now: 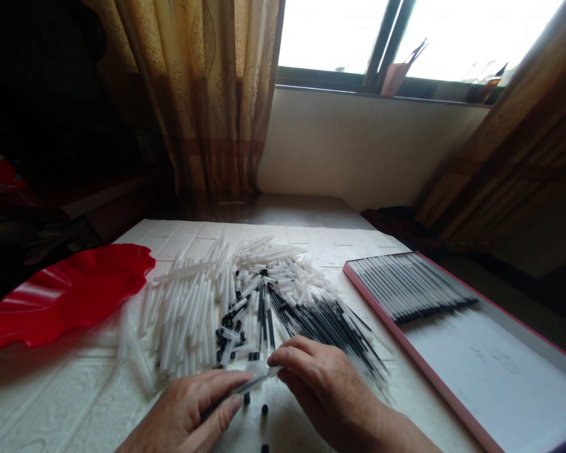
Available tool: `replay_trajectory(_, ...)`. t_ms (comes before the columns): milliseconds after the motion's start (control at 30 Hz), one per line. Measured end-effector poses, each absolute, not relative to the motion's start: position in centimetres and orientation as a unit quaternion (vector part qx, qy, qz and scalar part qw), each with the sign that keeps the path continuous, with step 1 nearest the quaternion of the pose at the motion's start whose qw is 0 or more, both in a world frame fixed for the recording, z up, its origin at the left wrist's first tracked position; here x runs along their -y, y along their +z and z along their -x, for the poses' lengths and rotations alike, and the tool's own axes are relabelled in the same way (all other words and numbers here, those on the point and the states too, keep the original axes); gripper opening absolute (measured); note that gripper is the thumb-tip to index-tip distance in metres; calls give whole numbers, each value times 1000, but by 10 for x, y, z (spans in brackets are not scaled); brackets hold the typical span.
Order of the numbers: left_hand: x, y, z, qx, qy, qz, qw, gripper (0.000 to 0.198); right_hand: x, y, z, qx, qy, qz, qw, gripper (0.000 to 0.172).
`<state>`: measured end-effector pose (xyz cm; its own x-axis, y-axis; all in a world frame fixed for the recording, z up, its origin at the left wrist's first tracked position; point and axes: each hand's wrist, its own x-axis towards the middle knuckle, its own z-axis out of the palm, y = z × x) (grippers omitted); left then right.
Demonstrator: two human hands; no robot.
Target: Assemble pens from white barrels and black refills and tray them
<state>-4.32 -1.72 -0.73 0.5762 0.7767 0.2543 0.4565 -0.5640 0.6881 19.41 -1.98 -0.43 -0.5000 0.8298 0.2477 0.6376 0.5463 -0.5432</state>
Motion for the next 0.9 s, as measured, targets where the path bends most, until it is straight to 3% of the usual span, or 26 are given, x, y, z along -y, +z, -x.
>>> replay_trajectory(267, 21, -6, 44, -332, 306, -868, 204, 33, 20, -12, -192, 858, 184, 405, 256, 23)
replay_trajectory(533, 22, -11, 42, -329, 285, -882, 183, 33, 19, -13, -194, 843, 279, 394, 238, 25)
replay_trajectory(900, 23, -17, 43, -328, 221, -902, 172, 24, 17, -26, -189, 858, 284, 360, 232, 28)
